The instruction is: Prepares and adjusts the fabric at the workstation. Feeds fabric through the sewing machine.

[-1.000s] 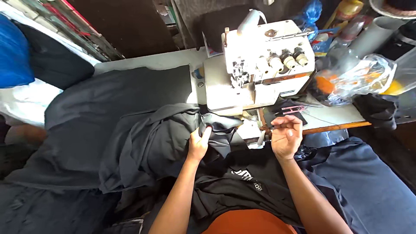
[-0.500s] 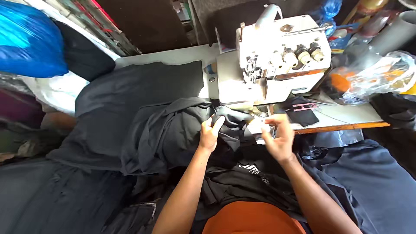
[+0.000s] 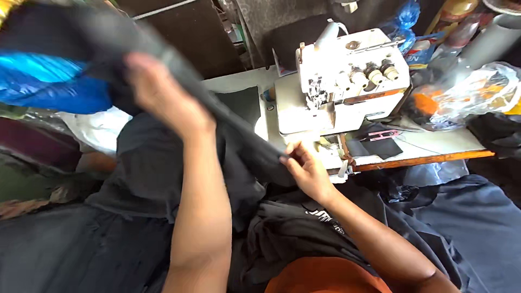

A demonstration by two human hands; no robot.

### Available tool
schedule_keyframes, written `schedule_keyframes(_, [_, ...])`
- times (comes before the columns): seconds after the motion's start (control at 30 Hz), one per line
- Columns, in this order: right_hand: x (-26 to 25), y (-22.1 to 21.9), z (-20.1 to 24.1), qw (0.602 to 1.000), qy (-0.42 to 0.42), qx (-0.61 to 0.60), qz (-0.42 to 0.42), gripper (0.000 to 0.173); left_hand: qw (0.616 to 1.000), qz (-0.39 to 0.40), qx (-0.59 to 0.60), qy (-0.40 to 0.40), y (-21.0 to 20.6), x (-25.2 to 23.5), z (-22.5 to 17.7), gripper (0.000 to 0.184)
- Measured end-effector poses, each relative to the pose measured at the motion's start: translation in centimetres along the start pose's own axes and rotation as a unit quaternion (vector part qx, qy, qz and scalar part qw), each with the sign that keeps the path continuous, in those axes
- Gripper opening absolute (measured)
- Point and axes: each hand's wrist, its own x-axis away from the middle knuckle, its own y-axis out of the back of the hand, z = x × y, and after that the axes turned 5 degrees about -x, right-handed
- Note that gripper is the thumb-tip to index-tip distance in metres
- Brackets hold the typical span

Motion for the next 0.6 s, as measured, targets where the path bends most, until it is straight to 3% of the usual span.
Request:
schedule_keyframes(0.07, [-0.2,1.3,-0.8,0.997,-0.032,0.006,-0.077,0.021,0.968,0.194,-0.158,0.033,-4.2,-0.9,2.0,0.050])
schedule_keyframes(0.13, [0.5,3.4,-2.1,0.990,-0.068,0.027,-0.125,0.032,0.859,0.410,-0.301,0.061,-7.5,1.3,4.6,0.048])
schedule_keyframes(0.17, [1.2,4.4,-2.7,0.986,-0.089,0.034,-0.136,0.036,0.801,0.480,-0.353,0.057,-8.6,3.5,6.1,0.047])
schedule_keyframes(0.2, [2.0,5.2,-3.2,0.983,-0.108,0.037,-0.144,0.036,0.771,0.517,-0.368,0.050,-9.0,6.2,7.6,0.054])
schedule_keyframes(0.23, [2.7,5.8,-3.5,0.980,-0.120,0.036,-0.152,0.034,0.764,0.518,-0.382,0.056,-8.9,8.5,8.6,0.067])
schedule_keyframes(0.3, [3.4,6.5,-4.0,0.979,-0.122,0.016,-0.162,0.029,0.758,0.496,-0.417,0.075,-8.8,10.4,8.2,0.075])
schedule_keyframes(0.43, [2.3,6.7,-4.8,0.982,-0.078,-0.030,-0.168,0.014,0.703,0.516,-0.478,0.107,-10.6,9.2,7.0,0.065])
schedule_keyframes(0.6, [-0.2,7.0,-5.3,0.982,-0.075,-0.017,-0.174,0.011,0.714,0.520,-0.457,0.107,-12.0,7.2,9.8,0.065])
